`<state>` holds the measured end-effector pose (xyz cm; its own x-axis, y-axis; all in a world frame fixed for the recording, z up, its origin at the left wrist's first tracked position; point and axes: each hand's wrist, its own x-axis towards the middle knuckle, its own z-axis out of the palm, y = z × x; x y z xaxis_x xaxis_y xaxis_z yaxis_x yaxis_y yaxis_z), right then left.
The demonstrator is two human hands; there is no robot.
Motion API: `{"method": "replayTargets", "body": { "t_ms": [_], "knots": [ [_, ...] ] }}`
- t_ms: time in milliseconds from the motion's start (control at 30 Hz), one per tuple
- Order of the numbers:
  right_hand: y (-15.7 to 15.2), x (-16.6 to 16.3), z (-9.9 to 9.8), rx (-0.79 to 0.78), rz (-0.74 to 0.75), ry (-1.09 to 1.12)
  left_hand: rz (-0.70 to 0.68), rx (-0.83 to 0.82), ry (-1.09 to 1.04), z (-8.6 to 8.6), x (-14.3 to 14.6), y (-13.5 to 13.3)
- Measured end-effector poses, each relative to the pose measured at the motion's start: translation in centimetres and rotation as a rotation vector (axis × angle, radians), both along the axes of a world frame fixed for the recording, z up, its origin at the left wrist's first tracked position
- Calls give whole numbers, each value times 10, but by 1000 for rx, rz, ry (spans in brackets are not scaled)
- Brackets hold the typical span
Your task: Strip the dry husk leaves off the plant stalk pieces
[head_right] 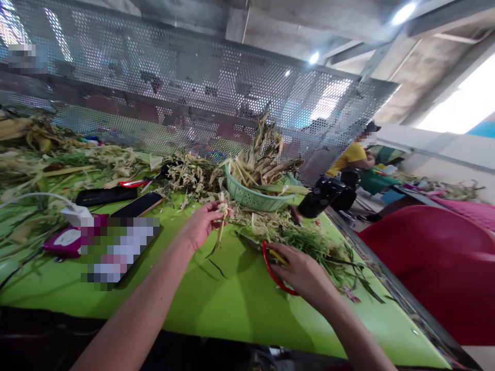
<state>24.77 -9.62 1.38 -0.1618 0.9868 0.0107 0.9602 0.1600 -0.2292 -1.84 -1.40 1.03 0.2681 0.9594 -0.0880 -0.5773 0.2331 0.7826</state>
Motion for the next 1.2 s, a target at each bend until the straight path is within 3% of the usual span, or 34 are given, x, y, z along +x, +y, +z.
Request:
{"method": "replayTargets", "body": {
  "t_ms": [133,200,267,467,600,800,967,1100,1200],
  "knots": [
    [2,-19,21,181,-18,-59,-2,38,27,-3,4,-2],
    [9,-36,30,282,1,62,19,31,35,-5,7,-2],
    [21,-57,32,250,96,255,52,20,27,-7,10,-1],
    [64,-108,-2,142,78,565,148,1,-56,-14,14,6],
    [69,-105,-21,57,131,834,152,41,99,-11,12,4],
    [55,-89,-10,234,168,473,125,193,402,-8,9,-3],
    [52,-87,0,323,277,477,-23,243,464,-12,3,3],
    [52,-87,4,220,327,557,-230,269,511,-14,-2,7],
    [50,-88,6,49,186,840,-147,274,465,-7,-6,3]
  ]
}}
